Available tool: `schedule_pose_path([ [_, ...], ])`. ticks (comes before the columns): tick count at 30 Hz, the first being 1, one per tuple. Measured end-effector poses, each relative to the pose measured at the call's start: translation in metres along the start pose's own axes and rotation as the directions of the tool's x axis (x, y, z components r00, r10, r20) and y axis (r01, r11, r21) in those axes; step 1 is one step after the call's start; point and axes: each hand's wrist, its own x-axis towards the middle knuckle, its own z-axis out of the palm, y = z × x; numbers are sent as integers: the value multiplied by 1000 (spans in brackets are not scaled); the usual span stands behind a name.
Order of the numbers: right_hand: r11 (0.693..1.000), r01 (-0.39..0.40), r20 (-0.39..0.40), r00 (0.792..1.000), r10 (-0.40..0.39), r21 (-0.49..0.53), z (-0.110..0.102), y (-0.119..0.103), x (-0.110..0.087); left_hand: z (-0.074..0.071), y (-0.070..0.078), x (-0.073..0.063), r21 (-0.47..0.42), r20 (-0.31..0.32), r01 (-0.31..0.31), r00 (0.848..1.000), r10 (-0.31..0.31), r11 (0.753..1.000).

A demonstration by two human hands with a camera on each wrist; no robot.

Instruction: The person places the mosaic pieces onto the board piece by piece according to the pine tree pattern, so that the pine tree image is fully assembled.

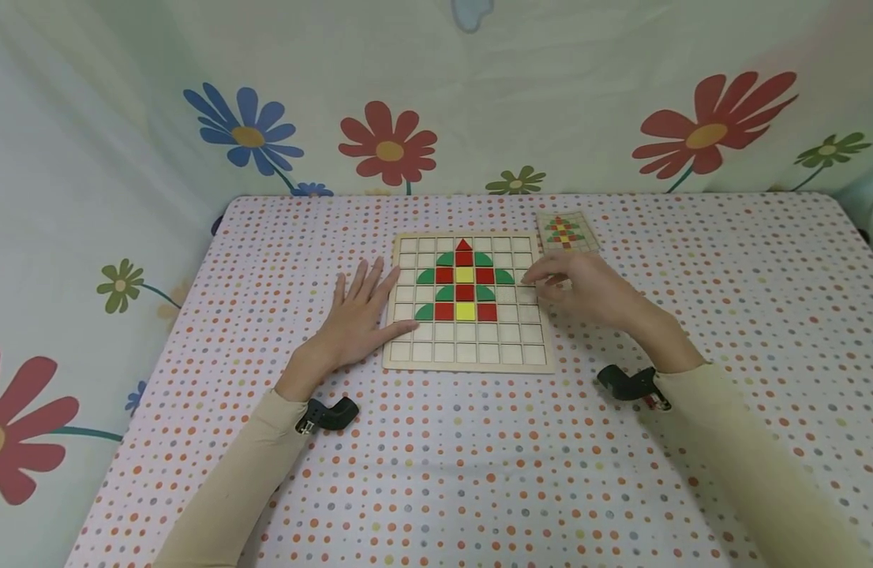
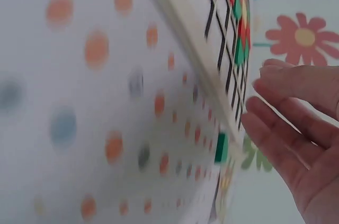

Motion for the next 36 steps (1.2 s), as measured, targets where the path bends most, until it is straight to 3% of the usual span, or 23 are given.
schedule_pose_path([
  [4, 995, -18, -2, 1000, 18, -101, -11, 12, 3, -1, 0, 0, -3, -1, 1, 1000, -1, 1000],
  [9, 987, -68, 28, 997, 73, -148, -12, 24, 7, 1, 1, 0, -8, -4, -5, 1000, 5, 1000],
  [17, 968, -127, 13, 991, 133, -216, -10, 23, 9, 1, 0, 1, -3, -10, 2, 1000, -2, 1000],
  [24, 962, -193, 31, 979, 202, -192, -13, 25, 11, 2, -2, 1, -3, -11, -2, 1000, 2, 1000],
  [36, 966, -226, 39, 972, 232, -127, -17, 26, 11, 1, -1, 0, -8, -13, -11, 1000, 11, 1000],
])
